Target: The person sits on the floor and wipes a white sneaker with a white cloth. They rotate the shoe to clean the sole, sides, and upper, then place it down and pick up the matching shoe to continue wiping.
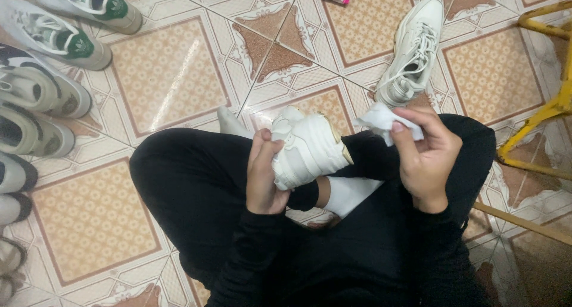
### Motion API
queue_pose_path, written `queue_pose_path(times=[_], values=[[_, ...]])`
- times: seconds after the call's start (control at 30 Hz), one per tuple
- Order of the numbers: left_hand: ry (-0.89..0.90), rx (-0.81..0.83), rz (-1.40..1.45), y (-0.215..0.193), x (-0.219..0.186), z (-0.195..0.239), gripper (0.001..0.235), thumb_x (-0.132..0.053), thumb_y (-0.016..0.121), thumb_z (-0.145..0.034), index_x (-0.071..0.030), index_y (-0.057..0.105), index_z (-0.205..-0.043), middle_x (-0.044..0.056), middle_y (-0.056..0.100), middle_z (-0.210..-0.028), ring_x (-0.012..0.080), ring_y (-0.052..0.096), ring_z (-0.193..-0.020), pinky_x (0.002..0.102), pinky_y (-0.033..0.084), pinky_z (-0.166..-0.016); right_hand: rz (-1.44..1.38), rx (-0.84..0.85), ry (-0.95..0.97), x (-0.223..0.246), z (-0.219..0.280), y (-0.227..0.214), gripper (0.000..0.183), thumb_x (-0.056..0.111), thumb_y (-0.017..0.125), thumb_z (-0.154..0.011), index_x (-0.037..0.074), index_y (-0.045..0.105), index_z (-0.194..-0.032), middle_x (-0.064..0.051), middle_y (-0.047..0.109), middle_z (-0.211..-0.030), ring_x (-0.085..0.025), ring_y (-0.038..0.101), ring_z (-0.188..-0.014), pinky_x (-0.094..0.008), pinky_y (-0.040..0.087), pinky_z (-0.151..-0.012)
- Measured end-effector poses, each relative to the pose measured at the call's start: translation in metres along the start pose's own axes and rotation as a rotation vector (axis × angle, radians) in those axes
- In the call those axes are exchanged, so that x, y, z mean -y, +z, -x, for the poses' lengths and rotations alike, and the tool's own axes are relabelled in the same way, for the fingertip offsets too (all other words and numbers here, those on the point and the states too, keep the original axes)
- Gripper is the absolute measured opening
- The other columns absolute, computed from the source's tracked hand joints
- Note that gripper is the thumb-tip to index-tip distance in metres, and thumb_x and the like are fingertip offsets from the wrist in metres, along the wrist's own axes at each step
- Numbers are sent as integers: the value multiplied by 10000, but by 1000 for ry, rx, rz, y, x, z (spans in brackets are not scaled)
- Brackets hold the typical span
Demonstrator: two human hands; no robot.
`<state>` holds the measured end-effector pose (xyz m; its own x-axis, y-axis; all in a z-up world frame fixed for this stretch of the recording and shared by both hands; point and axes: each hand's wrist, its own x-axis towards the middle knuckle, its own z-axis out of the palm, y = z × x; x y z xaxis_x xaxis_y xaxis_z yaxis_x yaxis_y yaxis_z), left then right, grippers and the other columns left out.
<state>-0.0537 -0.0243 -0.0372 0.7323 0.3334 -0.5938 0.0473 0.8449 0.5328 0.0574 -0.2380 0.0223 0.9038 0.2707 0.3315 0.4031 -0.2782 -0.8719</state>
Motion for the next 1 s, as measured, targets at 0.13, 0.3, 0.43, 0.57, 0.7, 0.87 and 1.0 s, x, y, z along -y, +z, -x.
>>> queue_pose_path(times=[0.13,0.3,0.43,0.57,0.7,0.87,1.0], values=[[-4,105,-65,-12,9,-5,329,-158,571,-899,-163,354,-1146,123,518,-1052,308,625,-1004,483,603,-710,52,433,-143,33,-36,21,169,-26,719,-932,15,783,-1083,-166,744,-977,-290,691,-852,-384,506,-751],[-3,161,-73,-21,15,-11,331,-141,547,-901,-160,332,-1152,155,500,-1102,316,602,-1036,491,597,-730,41,514,-96,-1,-38,29,186,-43,691,-945,25,782,-1093,-164,753,-981,-268,685,-849,-394,525,-759],[-4,220,-86,-13,14,-7,343,-135,562,-904,-154,334,-1159,157,498,-1097,306,596,-1023,494,598,-750,-14,475,-24,0,-32,29,162,-21,684,-973,11,771,-1106,-151,739,-970,-197,642,-811,-339,531,-712],[7,237,-94,-20,22,-11,339,-120,553,-909,-152,326,-1159,160,492,-1097,308,602,-1024,472,602,-731,-33,503,-115,22,-36,22,168,-23,665,-979,11,773,-1103,-136,742,-984,-189,652,-823,-340,524,-712],[15,249,-89,-17,19,-7,333,-127,567,-910,-154,332,-1145,168,517,-1075,302,625,-998,441,604,-721,34,493,-244,51,-27,18,171,-50,685,-919,39,791,-1020,-135,758,-959,-268,696,-811,-372,538,-698],[43,264,-79,-7,13,1,344,-122,572,-911,-158,320,-1143,159,516,-1081,296,630,-1012,416,600,-718,55,398,-350,40,-9,1,169,-64,695,-918,6,773,-1051,-177,742,-1025,-279,692,-871,-383,534,-727],[-62,153,22,7,-3,11,235,-46,560,-889,-187,394,-977,71,512,-877,188,539,-759,308,408,-538,89,492,-457,63,8,1,100,-79,653,-946,-38,699,-1025,-214,690,-1019,-327,693,-913,-417,556,-884]])
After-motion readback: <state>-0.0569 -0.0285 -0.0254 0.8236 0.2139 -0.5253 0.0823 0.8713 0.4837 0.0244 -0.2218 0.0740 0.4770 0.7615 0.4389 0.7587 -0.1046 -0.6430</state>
